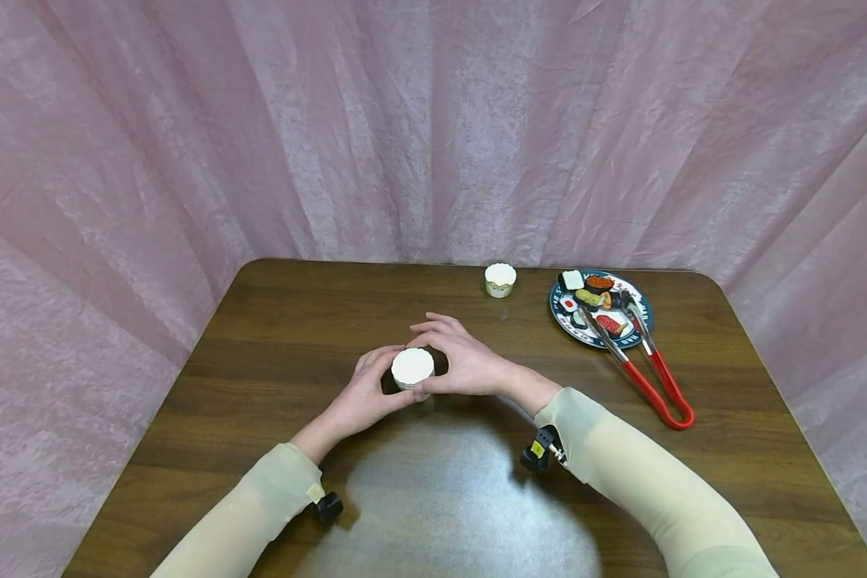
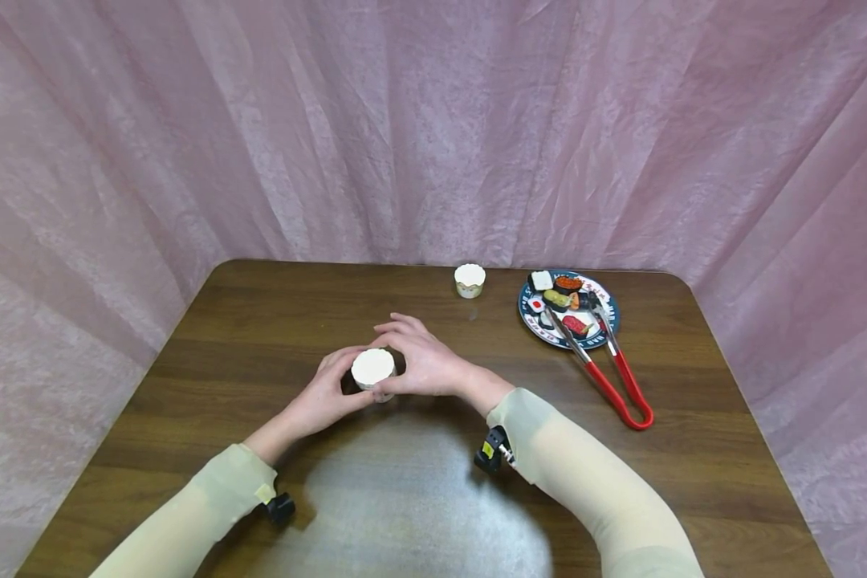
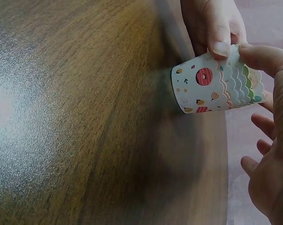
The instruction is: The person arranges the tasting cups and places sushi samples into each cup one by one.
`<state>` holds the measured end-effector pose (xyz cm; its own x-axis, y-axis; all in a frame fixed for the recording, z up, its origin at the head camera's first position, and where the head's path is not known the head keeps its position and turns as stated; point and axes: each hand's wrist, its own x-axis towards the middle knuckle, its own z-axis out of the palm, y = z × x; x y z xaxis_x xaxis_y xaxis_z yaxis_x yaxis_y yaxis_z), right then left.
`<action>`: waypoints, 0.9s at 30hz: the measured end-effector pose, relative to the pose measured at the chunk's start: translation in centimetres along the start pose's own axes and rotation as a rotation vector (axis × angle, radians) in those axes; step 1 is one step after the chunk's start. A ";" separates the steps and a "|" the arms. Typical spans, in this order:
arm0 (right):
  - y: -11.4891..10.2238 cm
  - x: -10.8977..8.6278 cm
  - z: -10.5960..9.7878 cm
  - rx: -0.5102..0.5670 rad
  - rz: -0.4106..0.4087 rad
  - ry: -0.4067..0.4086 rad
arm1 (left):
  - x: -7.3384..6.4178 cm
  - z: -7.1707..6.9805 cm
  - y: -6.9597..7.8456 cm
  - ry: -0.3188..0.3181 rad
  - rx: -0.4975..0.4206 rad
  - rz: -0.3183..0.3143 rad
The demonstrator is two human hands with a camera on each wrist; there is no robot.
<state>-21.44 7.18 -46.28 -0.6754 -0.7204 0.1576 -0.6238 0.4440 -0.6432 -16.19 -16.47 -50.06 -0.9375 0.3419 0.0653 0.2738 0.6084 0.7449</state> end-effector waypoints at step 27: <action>-0.2 0.1 -0.3 0.023 -0.010 0.034 | -0.3 -0.5 0.4 0.000 -0.072 0.034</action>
<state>-21.43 7.18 -45.90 -0.6822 -0.7062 0.1893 -0.6217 0.4242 -0.6584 -15.87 -16.65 -49.45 -0.9279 0.3616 0.0910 0.2890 0.5432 0.7883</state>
